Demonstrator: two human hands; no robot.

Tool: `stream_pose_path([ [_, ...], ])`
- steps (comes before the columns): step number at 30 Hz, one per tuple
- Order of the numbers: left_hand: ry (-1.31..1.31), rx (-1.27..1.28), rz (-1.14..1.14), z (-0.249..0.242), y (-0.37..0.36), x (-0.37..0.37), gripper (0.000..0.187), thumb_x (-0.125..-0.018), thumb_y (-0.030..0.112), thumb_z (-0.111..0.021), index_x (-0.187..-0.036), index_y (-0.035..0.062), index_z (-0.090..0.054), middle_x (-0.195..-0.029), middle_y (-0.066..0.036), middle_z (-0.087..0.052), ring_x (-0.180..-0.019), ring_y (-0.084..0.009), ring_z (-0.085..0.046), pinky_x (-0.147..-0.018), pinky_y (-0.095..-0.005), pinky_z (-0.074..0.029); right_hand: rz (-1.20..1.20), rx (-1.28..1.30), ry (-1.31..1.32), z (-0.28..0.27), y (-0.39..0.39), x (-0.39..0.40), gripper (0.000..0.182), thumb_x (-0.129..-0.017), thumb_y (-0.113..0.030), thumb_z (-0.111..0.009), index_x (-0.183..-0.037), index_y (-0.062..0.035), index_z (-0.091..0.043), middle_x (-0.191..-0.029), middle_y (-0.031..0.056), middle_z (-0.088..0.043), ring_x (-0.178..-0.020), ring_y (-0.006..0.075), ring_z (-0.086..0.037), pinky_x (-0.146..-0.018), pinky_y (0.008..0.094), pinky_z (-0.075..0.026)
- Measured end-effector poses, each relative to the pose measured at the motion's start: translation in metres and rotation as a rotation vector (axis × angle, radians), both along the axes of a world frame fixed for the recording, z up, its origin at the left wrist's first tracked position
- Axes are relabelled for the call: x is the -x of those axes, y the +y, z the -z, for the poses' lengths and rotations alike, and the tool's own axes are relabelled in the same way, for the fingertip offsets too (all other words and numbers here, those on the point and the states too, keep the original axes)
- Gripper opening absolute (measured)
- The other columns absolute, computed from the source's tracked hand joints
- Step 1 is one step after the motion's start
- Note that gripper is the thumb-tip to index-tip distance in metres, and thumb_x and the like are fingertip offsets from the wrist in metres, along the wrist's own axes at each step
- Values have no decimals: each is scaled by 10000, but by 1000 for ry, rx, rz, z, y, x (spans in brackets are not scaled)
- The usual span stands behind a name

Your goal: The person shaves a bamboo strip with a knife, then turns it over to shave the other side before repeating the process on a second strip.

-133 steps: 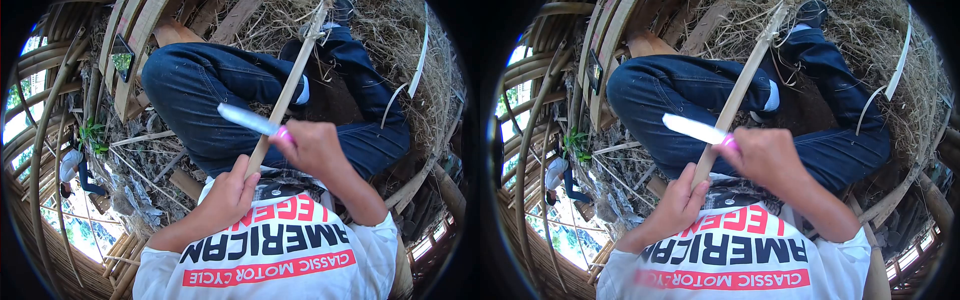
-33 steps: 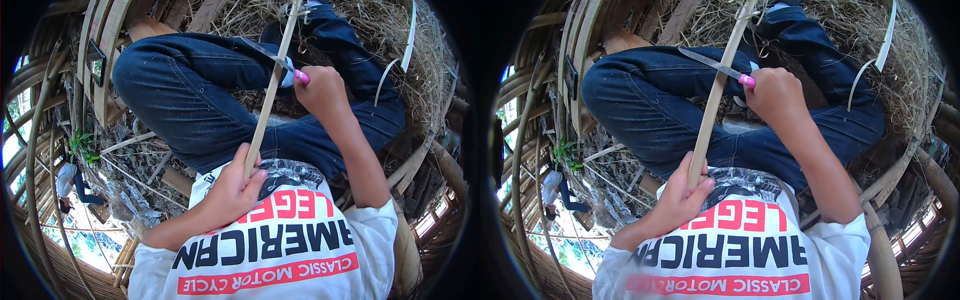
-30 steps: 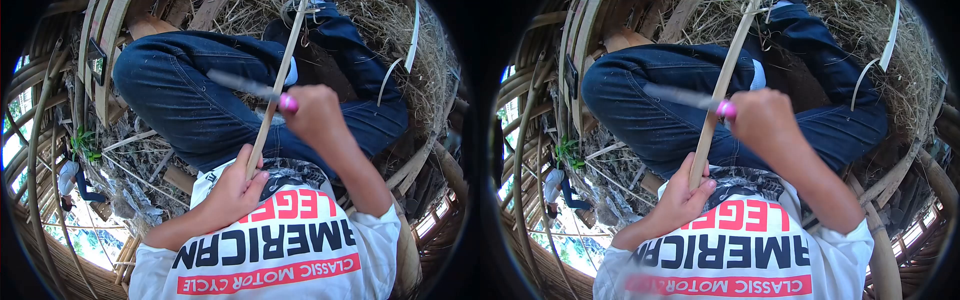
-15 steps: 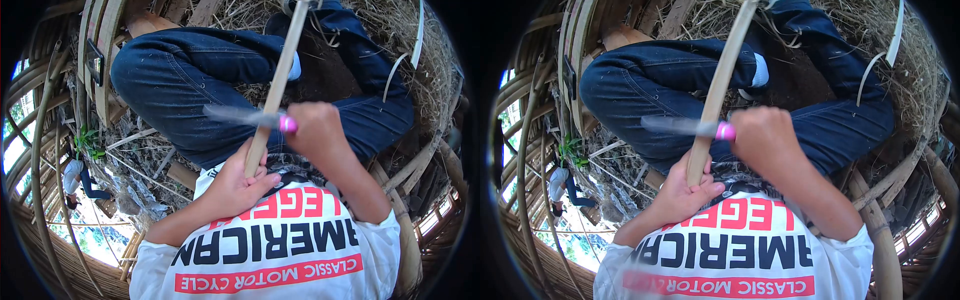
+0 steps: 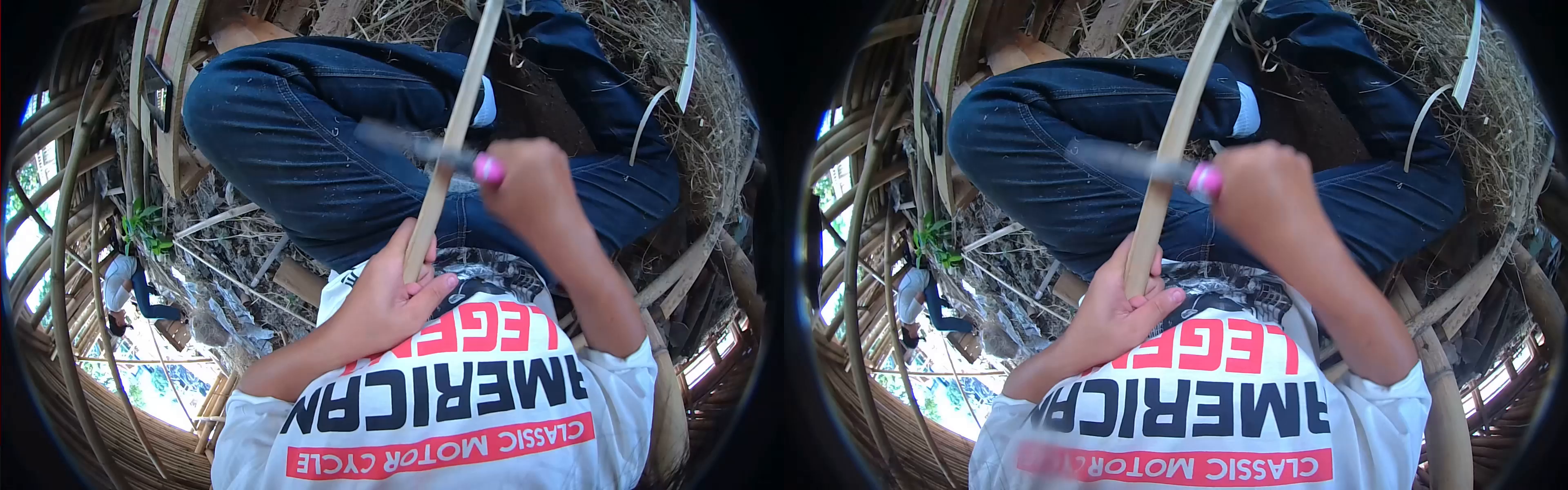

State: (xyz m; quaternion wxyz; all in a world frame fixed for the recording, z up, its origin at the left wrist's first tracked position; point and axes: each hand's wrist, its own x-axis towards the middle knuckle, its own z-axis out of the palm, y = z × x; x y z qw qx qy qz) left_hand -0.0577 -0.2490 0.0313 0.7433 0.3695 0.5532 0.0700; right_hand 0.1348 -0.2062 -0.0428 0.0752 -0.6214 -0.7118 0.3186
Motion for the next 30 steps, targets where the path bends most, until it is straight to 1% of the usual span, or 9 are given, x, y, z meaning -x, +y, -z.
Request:
stream_pose_path([
  [3, 1, 23, 7, -2, 2, -2, 243, -875, 60, -627, -978, 37, -409, -665, 27, -369, -560, -31, -354, -520, -208, -316, 126, 7, -32, 8, 14, -10, 85, -693, -165, -695, -671, -92, -659, -640, 145, -642, -623, 342, -657, -622, 446, -534],
  [6, -2, 11, 2, -3, -1, -2, 242, -875, 65, -630, -974, 37, -410, -666, 26, -372, -556, -30, -352, -520, -208, -318, -110, -36, 106, -6, -4, 8, 82, -699, -181, -697, -681, -105, -671, -642, 145, -644, -621, 341, -656, -617, 452, -530],
  [9, 9, -3, 20, 0, 1, -1, 238, -879, 64, -629, -972, 40, -411, -664, 32, -368, -553, -27, -348, -522, -203, -315, 212, 70, 0, 17, 27, -24, 160, -771, -173, -647, -716, -23, -658, -669, 190, -630, -650, 395, -634, -605, 429, -521],
  [10, 12, -9, 16, 0, 3, -1, 238, -879, 64, -629, -972, 40, -411, -664, 32, -368, -553, -27, -348, -522, -203, -315, 188, 55, 82, 15, 30, -32, 192, -830, -141, -609, -744, 30, -591, -632, 185, -586, -599, 304, -627, -543, 369, -472],
  [11, 3, 16, 5, -1, 4, -1, 237, -881, 63, -629, -971, 44, -411, -663, 37, -364, -553, -24, -343, -522, -200, -310, 184, 53, 85, 11, 29, -33, 192, -830, -141, -609, -744, 30, -591, -632, 185, -586, -599, 304, -627, -543, 369, -472],
  [14, -59, 32, -26, 3, 3, -1, 237, -882, 63, -632, -968, 49, -411, -655, 49, -353, -554, -21, -332, -521, -196, -299, 301, 154, 636, -19, 20, -31, 144, -856, -69, -567, -825, -11, -439, -592, 38, -423, -557, 77, -397, -485, 284, -333],
  [17, -93, 68, -65, 3, 3, -1, 235, -879, 54, -632, -961, 57, -412, -638, 65, -327, -557, -20, -315, -535, -195, -292, 334, 286, 885, -18, 18, -41, 160, -870, -98, -601, -869, -29, -457, -646, 0, -463, -565, 52, -400, -487, 241, -319],
  [23, -176, 253, -105, -3, 4, 9, 280, -871, 39, -632, -1071, 50, -438, -639, 82, -318, -562, 3, -299, -549, -164, -277, 417, 307, 958, -8, 27, -44, 150, -959, -172, -573, -899, -35, -556, -650, -56, -437, -561, 15, -367, -501, 183, -302],
  [30, -153, 103, -82, 2, -7, 9, 305, -848, 14, -651, -1066, 51, -440, -622, 85, -307, -544, -1, -289, -536, -178, -247, 293, 125, 719, 9, 20, -24, 281, -999, -211, -481, -828, -12, -582, -602, -30, -446, -546, 23, -370, -473, 213, -291],
])
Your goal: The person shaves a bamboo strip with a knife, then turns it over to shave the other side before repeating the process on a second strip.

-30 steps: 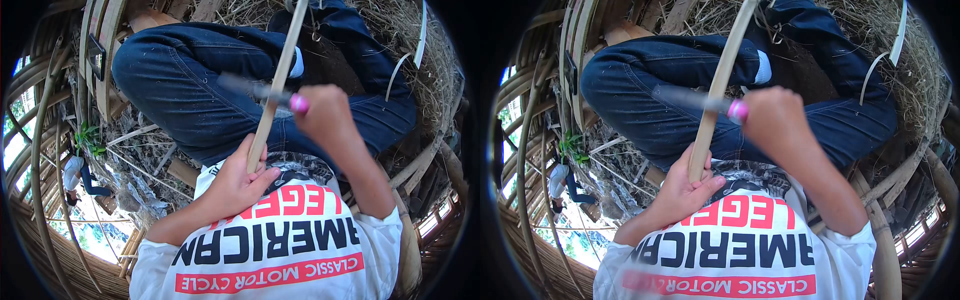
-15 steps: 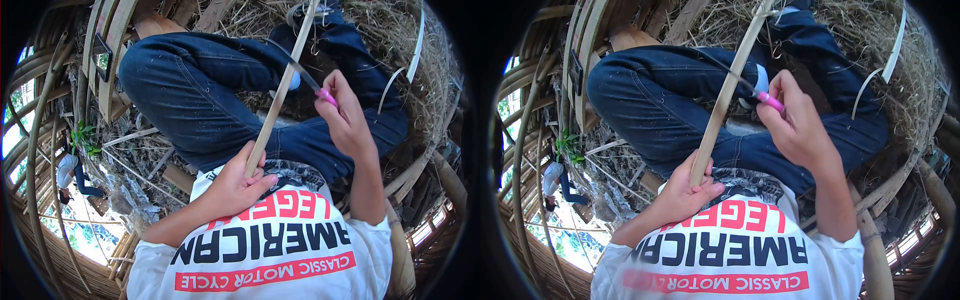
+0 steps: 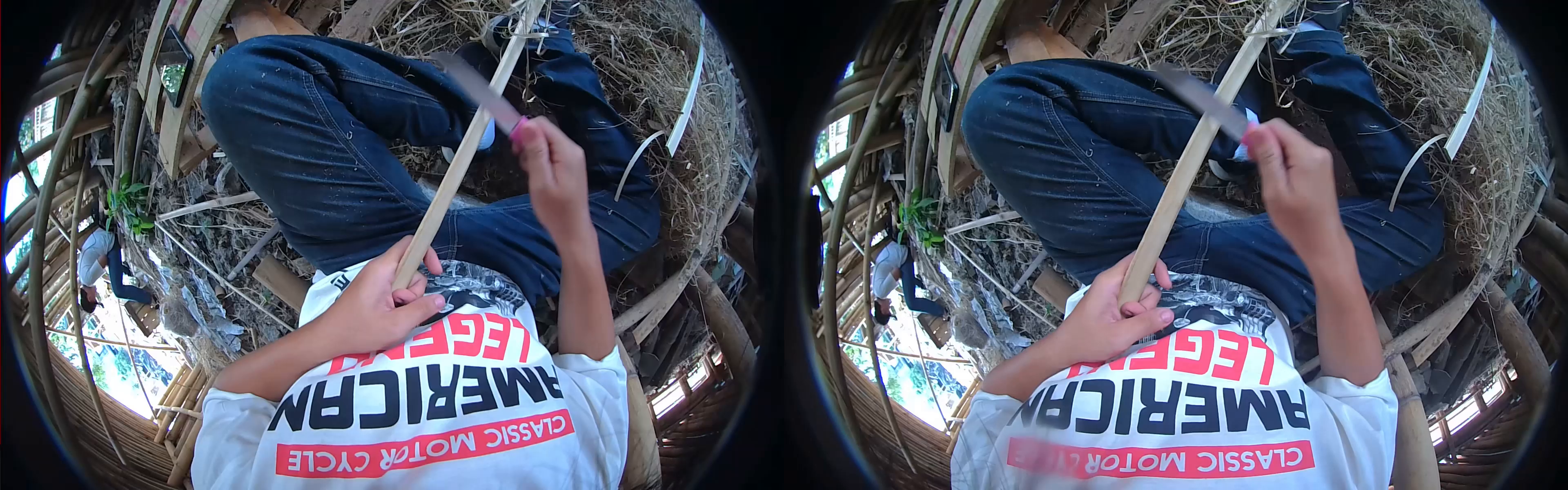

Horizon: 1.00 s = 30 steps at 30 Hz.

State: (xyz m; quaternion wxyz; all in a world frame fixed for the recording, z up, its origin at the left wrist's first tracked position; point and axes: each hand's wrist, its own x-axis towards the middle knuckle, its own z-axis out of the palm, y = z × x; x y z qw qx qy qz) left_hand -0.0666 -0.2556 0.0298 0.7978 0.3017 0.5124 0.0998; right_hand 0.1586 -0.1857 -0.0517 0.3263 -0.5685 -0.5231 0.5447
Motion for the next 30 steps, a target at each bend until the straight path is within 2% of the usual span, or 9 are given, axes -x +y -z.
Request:
stream_pose_path([
  [3, 41, -46, 42, -2, 3, 0, 317, -831, -4, -665, -1040, 55, -435, -613, 82, -313, -541, -3, -293, -532, -179, -245, -89, -78, -123, -5, -7, 9, 336, -1009, -247, -458, -798, -2, -553, -600, -19, -428, -554, 39, -357, -484, 230, -293],
  [5, 53, -47, 69, -2, 3, -1, 321, -823, -12, -670, -1027, 58, -432, -609, 81, -318, -542, -4, -295, -532, -179, -248, 57, -50, -231, -2, 3, 3, 327, -999, -245, -479, -803, 4, -557, -610, -4, -466, -557, 48, -382, -488, 233, -307],
  [9, 75, -32, 64, -1, 7, 0, 322, -816, -4, -676, -1010, 64, -428, -600, 78, -319, -535, -8, -302, -527, -188, -260, -94, -288, -166, -3, -14, 24, 264, -985, -190, -495, -859, 4, -623, -547, 133, -483, -453, 133, -446, -446, 307, -368],
  [12, 65, -28, 58, 0, 6, 0, 318, -813, -6, -671, -1003, 64, -426, -600, 77, -316, -530, -8, -306, -526, -192, -267, 32, -93, -314, 9, 13, 6, 258, -977, -208, -513, -863, 2, -612, -592, 195, -518, -497, 323, -549, -474, 358, -400],
  [16, 61, -31, 52, 0, 4, 4, 332, -808, -17, -674, -1004, 65, -419, -605, 79, -315, -534, -5, -304, -529, -184, -265, -90, -276, -256, -4, -6, 25, 307, -987, -234, -501, -819, 9, -587, -558, 194, -494, -453, 311, -511, -439, 339, -375],
  [19, 37, 5, 51, 1, 9, -2, 333, -808, -19, -674, -1002, 67, -417, -613, 78, -309, -539, -7, -300, -530, -184, -261, 30, -172, -379, 10, 18, 7, 326, -981, -244, -512, -785, 13, -556, -558, 212, -489, -474, 367, -532, -430, 361, -372],
  [23, 63, -13, 50, 3, 5, 3, 330, -810, -19, -671, -999, 69, -416, -618, 78, -308, -536, -9, -301, -527, -185, -262, -79, -301, -311, 7, -7, 19, 320, -980, -251, -517, -800, 8, -565, -526, 186, -474, -428, 325, -484, -421, 352, -362],
  [25, 46, -9, 47, 2, 5, 2, 327, -811, -17, -671, -996, 70, -415, -621, 78, -308, -535, -9, -302, -526, -186, -262, -67, -176, -334, 5, 6, 10, 306, -980, -241, -513, -814, 10, -569, -552, 208, -491, -487, 383, -518, -436, 374, -375],
  [30, 77, -25, 53, 2, 2, 2, 327, -809, -18, -668, -993, 74, -413, -617, 78, -306, -535, -6, -306, -532, -181, -270, -109, -237, -252, 0, -12, 22, 319, -984, -249, -505, -822, 13, -591, -572, 199, -516, -472, 339, -517, -447, 363, -391],
])
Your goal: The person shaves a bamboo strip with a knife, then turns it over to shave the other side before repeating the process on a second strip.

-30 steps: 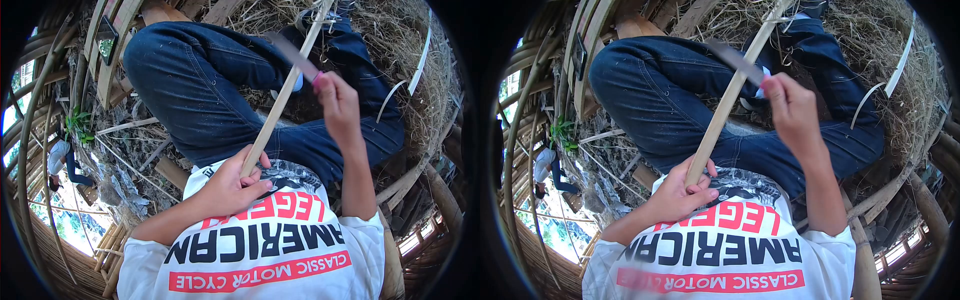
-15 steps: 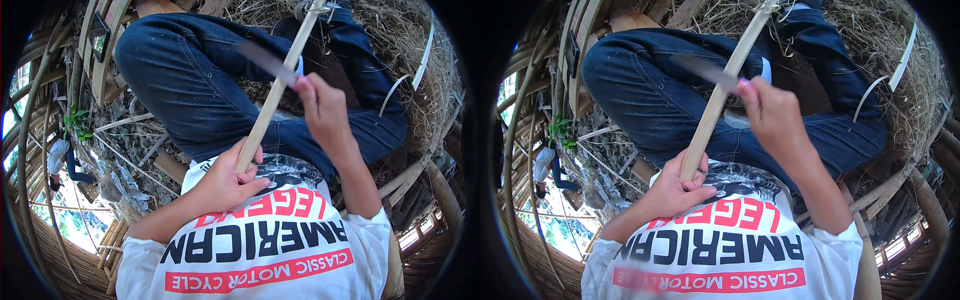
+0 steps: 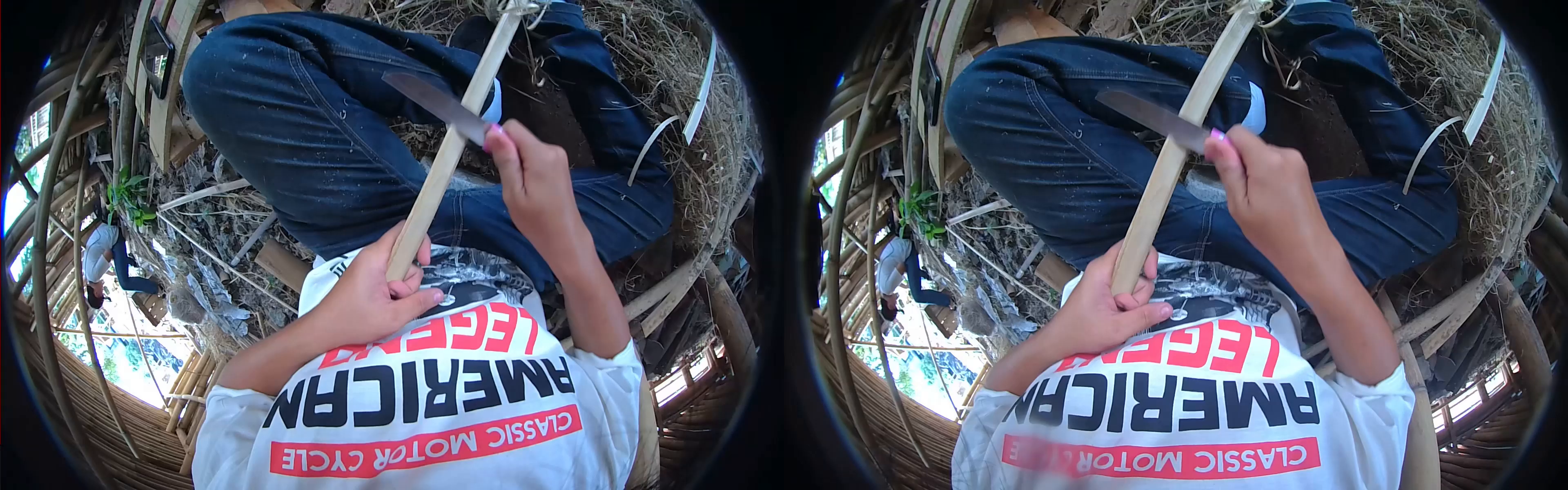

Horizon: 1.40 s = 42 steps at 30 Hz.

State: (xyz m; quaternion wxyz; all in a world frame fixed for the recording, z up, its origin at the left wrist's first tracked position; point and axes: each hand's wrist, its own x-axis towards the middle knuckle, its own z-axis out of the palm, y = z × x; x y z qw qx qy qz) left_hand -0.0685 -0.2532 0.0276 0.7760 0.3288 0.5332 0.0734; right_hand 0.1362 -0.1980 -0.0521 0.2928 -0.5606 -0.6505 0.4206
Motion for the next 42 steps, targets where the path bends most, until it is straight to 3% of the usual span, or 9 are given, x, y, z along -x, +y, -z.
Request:
stream_pose_path([
  [5, -21, 29, -1, 0, -1, -3, 324, -806, -23, -666, -988, 75, -416, -625, 77, -308, -545, -10, -307, -540, -177, -278, 135, 122, -75, 4, 18, -11, 309, -971, -241, -530, -806, 17, -576, -596, 213, -535, -552, 411, -542, -476, 391, -413],
  [7, -11, 21, -1, 2, -7, 1, 316, -806, -26, -662, -981, 69, -417, -627, 73, -323, -540, -1, -307, -538, -178, -282, 61, -45, -82, 2, 1, -2, 326, -977, -257, -522, -813, 19, -580, -585, 208, -531, -524, 382, -545, -461, 360, -395],
  [12, 7, -8, 15, 0, 4, -3, 323, -800, -16, -673, -979, 73, -419, -613, 69, -316, -531, -17, -315, -539, -187, -282, 111, 159, 14, 9, 23, -14, 337, -963, -240, -549, -794, 51, -581, -525, 144, -426, -472, 160, -362, -448, 325, -342],
  [16, 26, -17, 48, -1, 1, -1, 325, -801, -21, -668, -984, 70, -415, -613, 70, -317, -528, -11, -312, -538, -186, -280, 0, 258, 86, -3, 6, -9, 311, -971, -224, -526, -844, 48, -604, -549, 148, -458, -508, 114, -378, -466, 323, -354],
  [29, 14, 18, 21, -1, 7, -2, 340, -797, -34, -662, -998, 75, -411, -617, 71, -306, -545, -17, -313, -541, -182, -281, 27, 27, 122, 6, 3, 3, 322, -972, -251, -525, -847, 33, -611, -535, 118, -478, -466, 127, -410, -457, 301, -356],
  [31, 56, -18, 59, -1, 8, -1, 339, -798, -32, -663, -998, 75, -411, -618, 72, -303, -546, -14, -310, -541, -183, -281, -75, 129, 52, -3, 13, -7, 344, -975, -263, -526, -830, 39, -600, -517, 87, -418, -484, 78, -364, -437, 277, -320],
  [34, 31, 18, 31, -1, 6, -2, 336, -799, -34, -663, -994, 74, -411, -620, 71, -301, -547, -15, -308, -542, -185, -282, 162, 200, 16, 12, 34, -23, 306, -954, -236, -566, -823, 38, -597, -513, 100, -419, -477, 101, -338, -426, 299, -309],
  [38, 53, -21, 47, 0, 5, 1, 333, -795, -47, -657, -985, 67, -408, -621, 73, -304, -541, -17, -296, -537, -186, -281, -26, 182, 71, -3, 5, -4, 305, -945, -223, -574, -815, 52, -600, -570, 169, -521, -497, 148, -486, -500, 326, -399],
  [42, 10, 36, 7, 0, 6, -4, 330, -793, -43, -656, -978, 72, -408, -618, 73, -306, -539, -22, -302, -535, -188, -282, 117, 195, 38, 10, 21, -15, 315, -965, -225, -537, -823, 43, -622, -537, 128, -495, -495, 112, -443, -473, 320, -370],
])
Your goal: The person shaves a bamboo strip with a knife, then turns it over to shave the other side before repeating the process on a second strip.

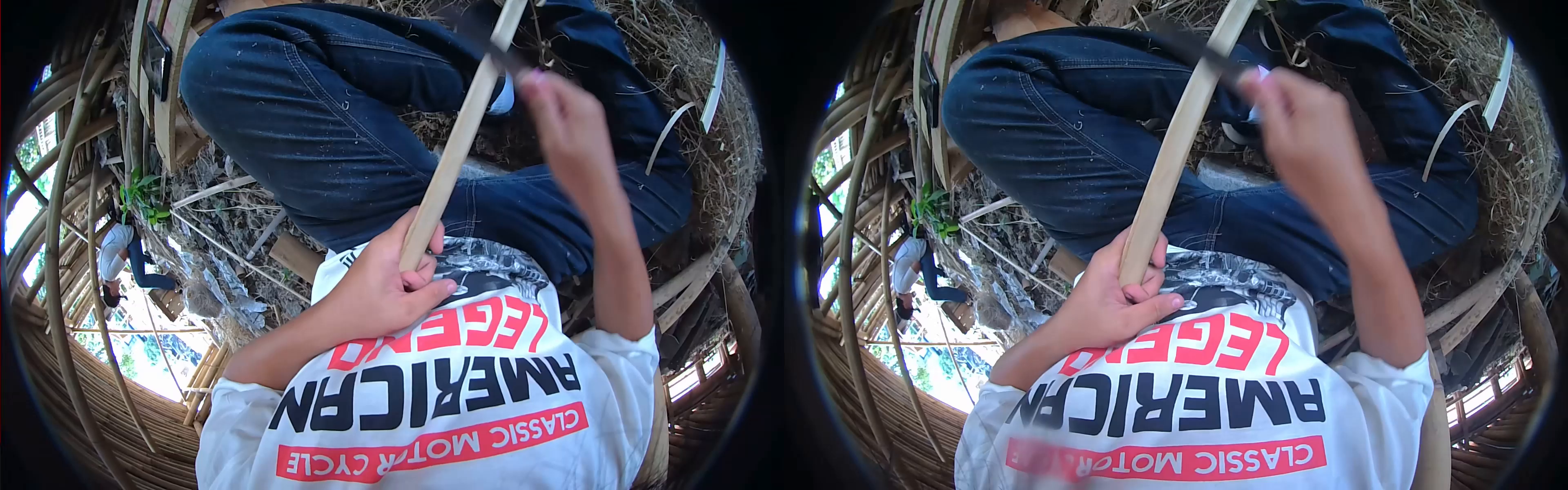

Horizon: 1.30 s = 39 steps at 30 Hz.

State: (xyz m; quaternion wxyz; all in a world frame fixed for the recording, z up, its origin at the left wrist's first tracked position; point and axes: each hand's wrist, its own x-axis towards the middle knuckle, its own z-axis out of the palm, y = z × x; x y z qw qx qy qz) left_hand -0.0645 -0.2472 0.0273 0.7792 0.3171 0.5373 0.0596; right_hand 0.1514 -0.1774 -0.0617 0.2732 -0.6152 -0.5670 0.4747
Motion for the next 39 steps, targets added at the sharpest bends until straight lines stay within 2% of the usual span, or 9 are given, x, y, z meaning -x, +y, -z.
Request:
stream_pose_path([
  [9, 12, -40, 11, -1, -1, 3, 331, -801, -25, -663, -990, 72, -409, -617, 69, -315, -542, -22, -318, -537, -190, -291, -133, -128, 106, -11, -31, 22, 323, -971, -248, -535, -825, 32, -604, -507, 93, -398, -479, 90, -356, -434, 296, -319],
  [14, 30, -41, 46, 0, -3, -1, 325, -805, -23, -659, -994, 66, -409, -616, 63, -305, -539, -21, -312, -539, -193, -289, 30, 46, -46, -5, 2, 0, 322, -972, -231, -525, -791, 31, -574, -518, 153, -476, -471, 136, -471, -470, 338, -399],
  [17, 29, -68, 25, 0, 1, 0, 319, -807, -20, -654, -993, 66, -409, -612, 60, -304, -538, -21, -320, -541, -194, -288, -272, -30, 55, -30, -33, 22, 291, -969, -212, -520, -822, 24, -607, -610, 157, -557, -528, 148, -555, -517, 334, -440],
  [21, 34, -45, 66, -1, -1, 1, 320, -806, -24, -652, -996, 66, -410, -614, 59, -307, -536, -22, -320, -538, -194, -285, -3, 36, -105, -7, 6, -3, 273, -958, -209, -548, -833, 23, -616, -558, 166, -515, -460, 171, -530, -464, 333, -418],
  [25, 36, -67, 53, -1, 3, 1, 318, -807, -19, -649, -999, 64, -410, -599, 56, -309, -535, -24, -318, -539, -201, -296, -255, -145, -2, -19, -27, 15, 243, -950, -204, -560, -878, 18, -626, -582, 145, -550, -479, 162, -527, -471, 321, -408],
  [27, 39, -70, 68, 0, -1, 0, 317, -807, -20, -647, -1001, 61, -410, -600, 55, -313, -534, -24, -316, -539, -201, -299, -2, -8, -16, -11, -2, 3, 221, -951, -187, -549, -895, 10, -631, -605, 154, -562, -490, 158, -526, -482, 325, -417],
  [32, 75, -63, 84, -6, 3, 2, 308, -812, -3, -649, -1000, 60, -413, -591, 50, -324, -525, -40, -334, -534, -214, -305, -252, -73, 76, -29, -36, 20, 196, -913, -192, -617, -887, 1, -636, -612, 183, -547, -532, 343, -588, -510, 373, -445],
  [36, 84, -58, 106, -7, 2, 0, 308, -810, 9, -655, -1001, 55, -418, -575, 43, -335, -521, -46, -359, -528, -218, -310, -1, 6, -66, -13, -3, 3, 278, -983, -205, -491, -903, 14, -641, -564, 166, -529, -526, 150, -601, -505, 339, -446],
  [39, 107, -57, 115, -8, 4, 0, 363, -790, -12, -690, -1019, 46, -414, -630, 76, -324, -563, 3, -324, -546, -164, -263, -276, -77, 43, -33, -27, 22, 250, -971, -188, -505, -908, 6, -650, -590, 148, -554, -522, 148, -578, -514, 350, -452],
])
